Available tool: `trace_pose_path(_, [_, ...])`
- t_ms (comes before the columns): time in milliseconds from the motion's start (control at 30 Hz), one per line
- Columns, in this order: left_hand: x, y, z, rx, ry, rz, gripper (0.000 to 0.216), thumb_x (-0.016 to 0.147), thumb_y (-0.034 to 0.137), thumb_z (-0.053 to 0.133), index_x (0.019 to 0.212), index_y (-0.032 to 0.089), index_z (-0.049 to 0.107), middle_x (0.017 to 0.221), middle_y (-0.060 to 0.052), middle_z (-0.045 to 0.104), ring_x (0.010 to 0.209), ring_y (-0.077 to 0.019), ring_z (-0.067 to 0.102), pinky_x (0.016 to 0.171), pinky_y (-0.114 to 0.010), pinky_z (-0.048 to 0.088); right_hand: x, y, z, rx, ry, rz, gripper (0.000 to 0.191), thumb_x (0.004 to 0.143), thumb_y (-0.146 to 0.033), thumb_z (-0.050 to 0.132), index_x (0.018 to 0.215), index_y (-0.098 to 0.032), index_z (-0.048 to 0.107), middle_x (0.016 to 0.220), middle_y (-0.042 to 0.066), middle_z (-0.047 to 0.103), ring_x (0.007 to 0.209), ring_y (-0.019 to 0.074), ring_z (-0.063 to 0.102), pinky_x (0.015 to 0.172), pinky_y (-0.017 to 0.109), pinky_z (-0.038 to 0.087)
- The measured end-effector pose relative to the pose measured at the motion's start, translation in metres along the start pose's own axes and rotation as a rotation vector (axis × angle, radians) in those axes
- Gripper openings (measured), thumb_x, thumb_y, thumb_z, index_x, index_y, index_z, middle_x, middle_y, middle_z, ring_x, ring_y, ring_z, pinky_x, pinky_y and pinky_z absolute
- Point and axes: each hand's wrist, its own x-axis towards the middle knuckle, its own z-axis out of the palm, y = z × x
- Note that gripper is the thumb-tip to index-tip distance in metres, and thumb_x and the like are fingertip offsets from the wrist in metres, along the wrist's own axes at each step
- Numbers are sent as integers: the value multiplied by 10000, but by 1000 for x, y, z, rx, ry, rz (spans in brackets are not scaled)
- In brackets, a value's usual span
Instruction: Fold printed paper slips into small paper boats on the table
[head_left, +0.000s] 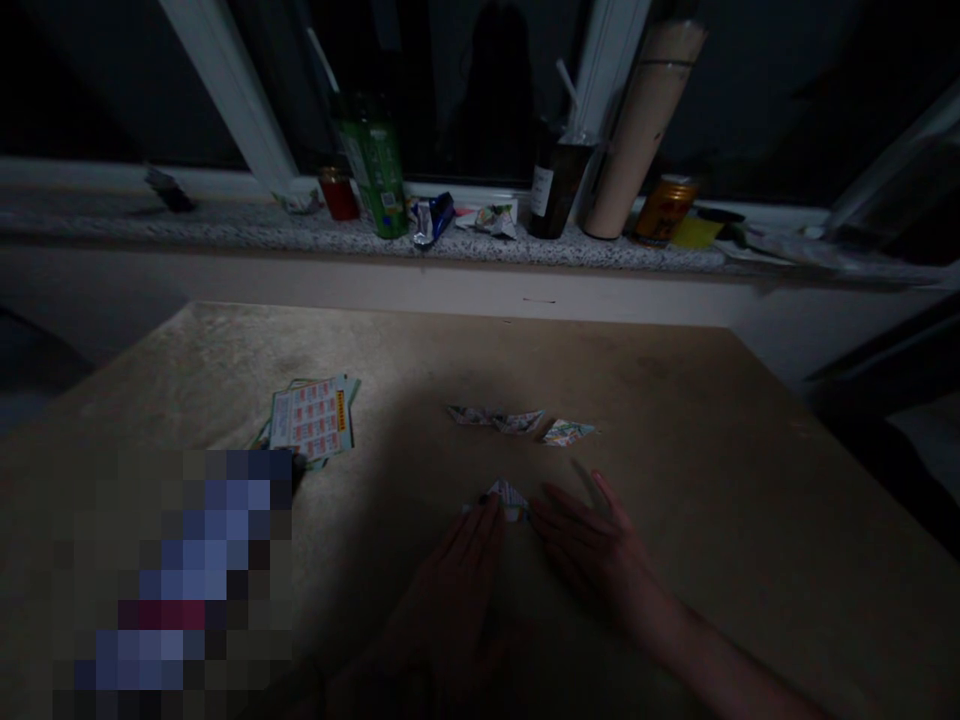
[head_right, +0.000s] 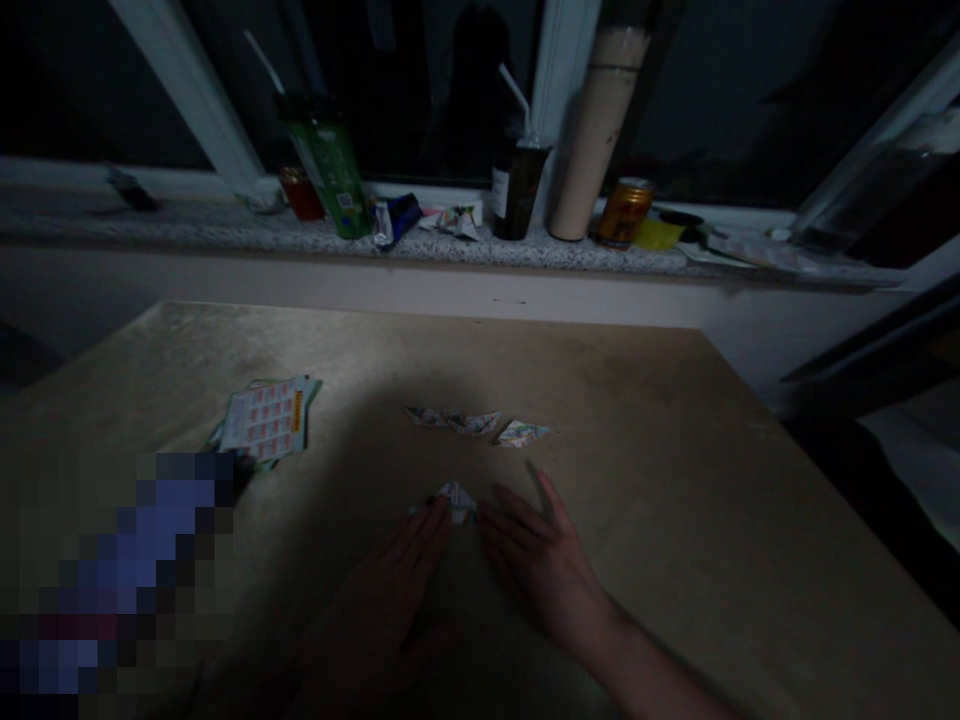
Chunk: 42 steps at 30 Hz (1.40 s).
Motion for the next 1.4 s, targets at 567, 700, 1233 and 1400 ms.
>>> trace_pose_path(567, [2,-9,11,58,-3,20,863,789,582,470,1448,100,189,1505,-163,182,1365,-329,177,1059,-478,264,-2,-4,2,16,-167,-88,392,918,-193,430,1306,-159,471,1327,53,524,1229,188,475,1095,444,312])
trace_pose_path(700, [2,-6,7,68,-21,23,764,846,496,402,1453,94,171,1501,-158,198,1369,-305,178,1067,-473,246,-3,-5,4,91,-196,-57,384,905,-204,458,1279,-137,507,1299,77,549,1189,191,516,1045,377,402])
trace_pose_path(1233, [9,-8,0,-17,-108,30,1095,652,724,523,1422,5,222,1494,-220,142,1371,-341,141,1088,-463,220,3,-12,5,91,-127,7,305,930,-191,420,1189,-180,580,1187,45,638,1087,169,595,1020,391,428])
trace_pose_path(1400, [10,-9,2,4,-91,54,969,719,642,489,1424,32,227,1493,-205,175,1370,-322,161,1089,-464,209,1,-22,15,-14,-92,25,288,907,-195,468,1161,-149,597,1174,63,644,1113,184,573,1079,391,355])
